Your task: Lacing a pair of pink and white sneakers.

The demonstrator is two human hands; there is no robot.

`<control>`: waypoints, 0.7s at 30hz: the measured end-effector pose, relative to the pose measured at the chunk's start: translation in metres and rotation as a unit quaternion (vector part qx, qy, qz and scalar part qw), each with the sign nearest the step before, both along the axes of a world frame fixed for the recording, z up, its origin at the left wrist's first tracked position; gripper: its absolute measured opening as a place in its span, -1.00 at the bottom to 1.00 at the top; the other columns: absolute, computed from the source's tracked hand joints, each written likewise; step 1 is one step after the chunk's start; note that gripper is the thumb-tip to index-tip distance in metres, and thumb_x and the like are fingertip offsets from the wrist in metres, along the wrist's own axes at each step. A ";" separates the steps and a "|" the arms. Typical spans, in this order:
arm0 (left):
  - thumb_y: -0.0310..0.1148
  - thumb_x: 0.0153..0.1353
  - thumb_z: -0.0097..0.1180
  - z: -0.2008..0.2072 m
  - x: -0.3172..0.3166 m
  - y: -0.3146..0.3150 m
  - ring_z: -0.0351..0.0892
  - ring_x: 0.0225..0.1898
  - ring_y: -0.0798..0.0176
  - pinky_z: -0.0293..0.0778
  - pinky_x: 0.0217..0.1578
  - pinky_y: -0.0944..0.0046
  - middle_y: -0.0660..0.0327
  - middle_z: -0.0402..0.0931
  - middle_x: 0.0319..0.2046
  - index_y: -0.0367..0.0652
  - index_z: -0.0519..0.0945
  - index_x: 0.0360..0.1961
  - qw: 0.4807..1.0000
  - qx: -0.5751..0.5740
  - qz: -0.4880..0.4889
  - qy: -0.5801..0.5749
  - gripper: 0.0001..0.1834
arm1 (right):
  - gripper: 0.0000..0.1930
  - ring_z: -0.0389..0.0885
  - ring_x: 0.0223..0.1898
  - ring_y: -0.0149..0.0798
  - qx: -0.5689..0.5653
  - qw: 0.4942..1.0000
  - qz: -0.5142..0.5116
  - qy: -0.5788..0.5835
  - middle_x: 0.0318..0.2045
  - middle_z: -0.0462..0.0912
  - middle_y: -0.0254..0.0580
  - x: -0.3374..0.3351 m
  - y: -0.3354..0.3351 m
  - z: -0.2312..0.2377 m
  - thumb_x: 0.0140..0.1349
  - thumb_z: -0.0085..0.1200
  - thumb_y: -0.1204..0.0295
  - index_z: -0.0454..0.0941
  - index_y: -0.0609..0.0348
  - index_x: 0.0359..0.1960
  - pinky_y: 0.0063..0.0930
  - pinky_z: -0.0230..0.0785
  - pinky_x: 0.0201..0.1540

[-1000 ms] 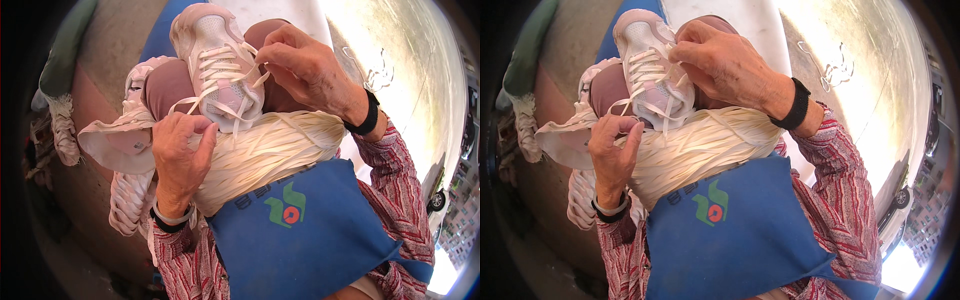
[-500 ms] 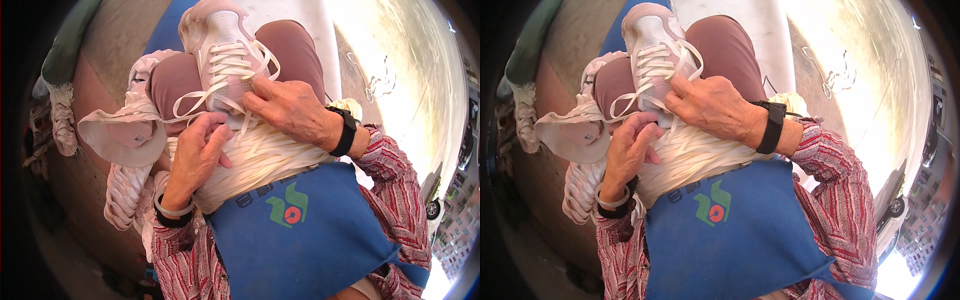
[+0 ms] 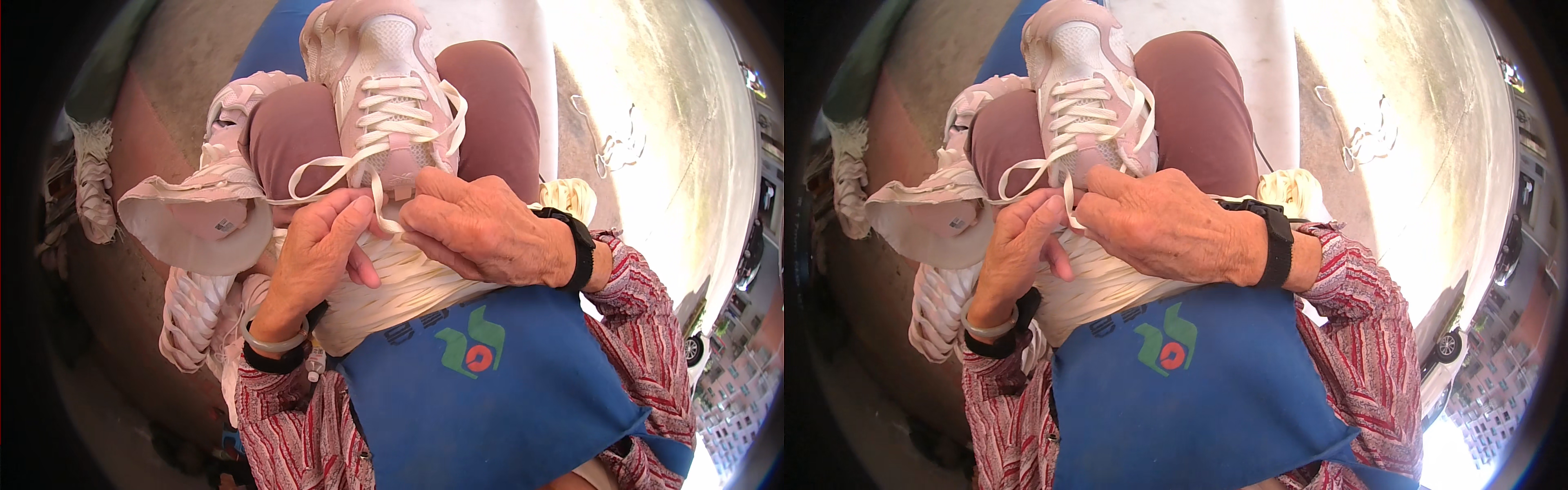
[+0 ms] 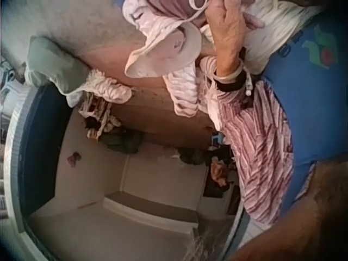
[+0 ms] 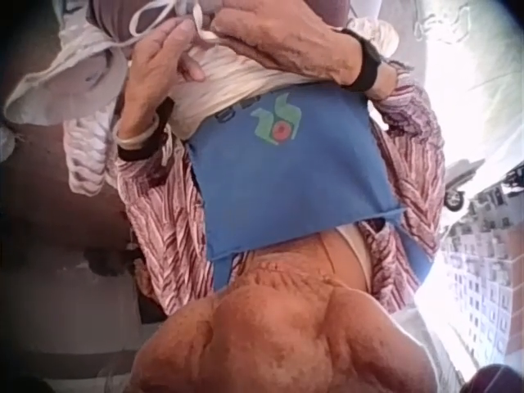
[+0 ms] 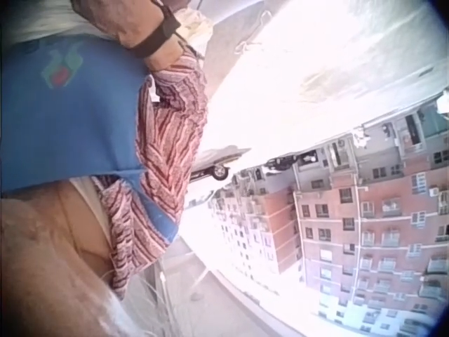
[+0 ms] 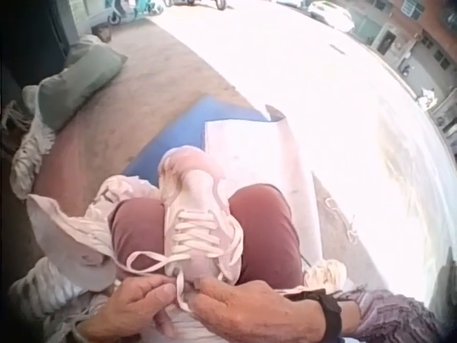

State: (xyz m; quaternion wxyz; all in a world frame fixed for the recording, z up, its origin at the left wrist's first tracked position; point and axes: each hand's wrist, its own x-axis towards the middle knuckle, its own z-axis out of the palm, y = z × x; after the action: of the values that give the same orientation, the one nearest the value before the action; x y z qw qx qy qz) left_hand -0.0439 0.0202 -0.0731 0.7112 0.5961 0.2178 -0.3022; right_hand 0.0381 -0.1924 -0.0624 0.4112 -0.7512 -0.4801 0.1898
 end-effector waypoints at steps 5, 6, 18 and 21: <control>-0.12 0.47 -0.09 0.005 -0.005 0.000 0.54 -0.67 0.42 0.39 -0.66 0.52 0.20 0.60 -0.33 -0.33 0.49 0.07 1.000 0.020 -0.001 0.010 -0.56 | -0.87 0.35 -0.55 -0.13 0.102 0.992 -0.026 0.073 -0.48 0.35 -0.21 0.020 0.004 0.029 0.18 0.22 0.55 0.48 0.20 -0.31 -0.29 0.24 -0.52; -0.12 0.47 -0.09 0.006 -0.006 0.000 0.52 -0.68 0.42 0.39 -0.67 0.52 0.20 0.60 -0.35 -0.33 0.49 0.07 1.000 0.021 -0.006 0.008 -0.55 | -0.87 0.34 -0.55 -0.14 0.104 0.991 -0.021 0.080 -0.49 0.36 -0.22 0.023 0.005 0.032 0.17 0.22 0.56 0.49 0.20 -0.33 -0.29 0.23 -0.52; -0.13 0.48 -0.10 0.005 0.005 -0.007 0.48 -0.64 0.47 0.40 -0.61 0.49 0.29 0.56 -0.50 -0.32 0.56 -0.04 1.000 0.006 0.016 0.024 -0.58 | -0.86 0.51 -0.42 -0.15 0.089 0.995 -0.014 -0.031 -0.33 0.42 -0.07 -0.016 0.015 0.008 -0.02 0.09 0.50 0.44 0.31 -0.46 -0.33 0.39 -0.38; -0.18 0.47 -0.04 0.005 0.003 -0.008 0.54 -0.44 0.51 0.47 -0.40 0.49 0.31 0.58 -0.38 -0.31 0.53 -0.02 1.000 0.007 0.010 0.028 -0.64 | -0.86 0.51 -0.41 -0.18 0.104 0.993 -0.022 -0.055 -0.35 0.44 -0.09 -0.023 0.016 0.001 -0.03 0.09 0.48 0.46 0.30 -0.46 -0.32 0.38 -0.35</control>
State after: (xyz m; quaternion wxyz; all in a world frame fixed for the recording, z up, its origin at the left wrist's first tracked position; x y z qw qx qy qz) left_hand -0.0412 0.0123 -0.0682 0.7036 0.5903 0.2457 -0.3101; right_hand 0.0151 -0.1768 -0.0612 0.4644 -0.7240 -0.5023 0.0881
